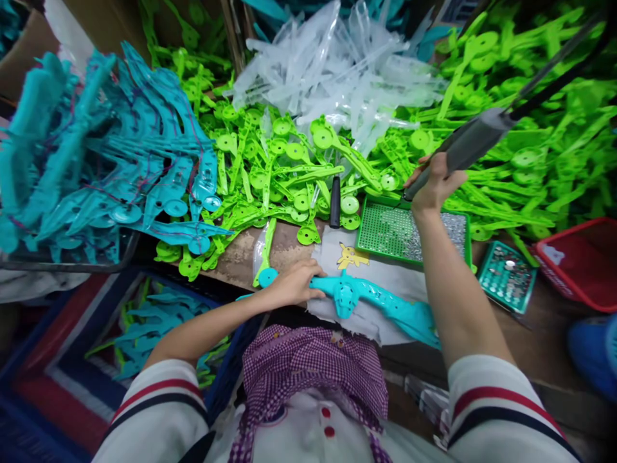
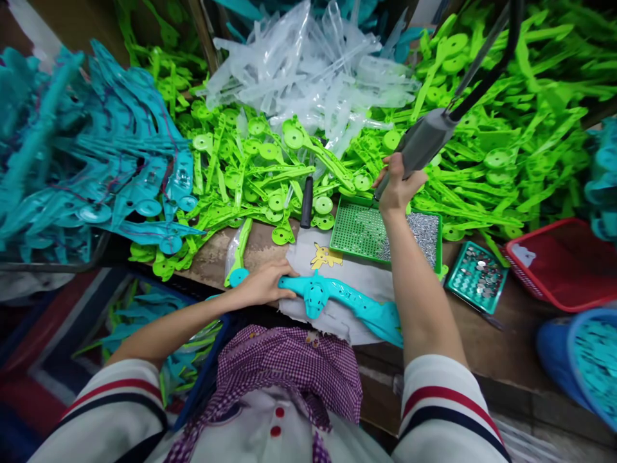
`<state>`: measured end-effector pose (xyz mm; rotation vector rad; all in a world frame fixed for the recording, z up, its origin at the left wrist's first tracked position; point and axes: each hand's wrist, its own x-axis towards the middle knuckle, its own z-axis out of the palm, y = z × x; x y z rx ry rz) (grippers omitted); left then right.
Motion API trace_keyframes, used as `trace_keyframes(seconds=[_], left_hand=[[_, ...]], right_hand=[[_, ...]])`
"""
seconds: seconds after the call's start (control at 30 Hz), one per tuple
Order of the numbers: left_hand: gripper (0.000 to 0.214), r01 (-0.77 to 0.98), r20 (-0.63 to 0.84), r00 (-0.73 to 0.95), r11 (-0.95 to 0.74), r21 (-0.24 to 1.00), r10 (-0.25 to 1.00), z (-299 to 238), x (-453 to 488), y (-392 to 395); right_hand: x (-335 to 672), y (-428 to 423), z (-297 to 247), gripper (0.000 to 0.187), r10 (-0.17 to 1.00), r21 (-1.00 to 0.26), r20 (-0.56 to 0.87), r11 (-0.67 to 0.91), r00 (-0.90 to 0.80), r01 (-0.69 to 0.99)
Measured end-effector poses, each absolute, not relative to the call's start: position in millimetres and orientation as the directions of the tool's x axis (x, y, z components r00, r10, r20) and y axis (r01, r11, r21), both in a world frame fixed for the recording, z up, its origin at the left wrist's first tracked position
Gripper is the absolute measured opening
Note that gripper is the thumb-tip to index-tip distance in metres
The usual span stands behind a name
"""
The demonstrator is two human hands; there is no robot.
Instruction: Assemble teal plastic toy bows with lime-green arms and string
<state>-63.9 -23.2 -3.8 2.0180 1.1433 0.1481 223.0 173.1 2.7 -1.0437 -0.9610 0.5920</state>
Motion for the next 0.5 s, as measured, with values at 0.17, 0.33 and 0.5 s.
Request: trace_keyframes(seconds=[0.17, 0.33, 0.5], left_hand=[[0.039, 0.668, -0.248, 0.601, -0.307, 0.677, 0.760, -7.3, -64.5, -23.5], [0.039, 0.675, -0.277, 0.582, -0.264, 0.689, 0.764, -1.7, -63.4, -23.4], [0.036, 0.676, -0.286, 0.581, -0.256, 0.691, 0.762, 1.6, -62.6, -23.0]], right_hand=[[223.5, 173.0, 1.3, 0.052, 0.754, -0.894, 0.405, 0.446, 0.517, 0.049], [224.7, 172.1, -1.3, 0.051, 0.779, -0.892, 0.403, 0.452, 0.481, 0.016], [222.9, 170.7, 2.3, 0.052, 0.767, -0.899, 0.401, 0.434, 0.501, 0.054]])
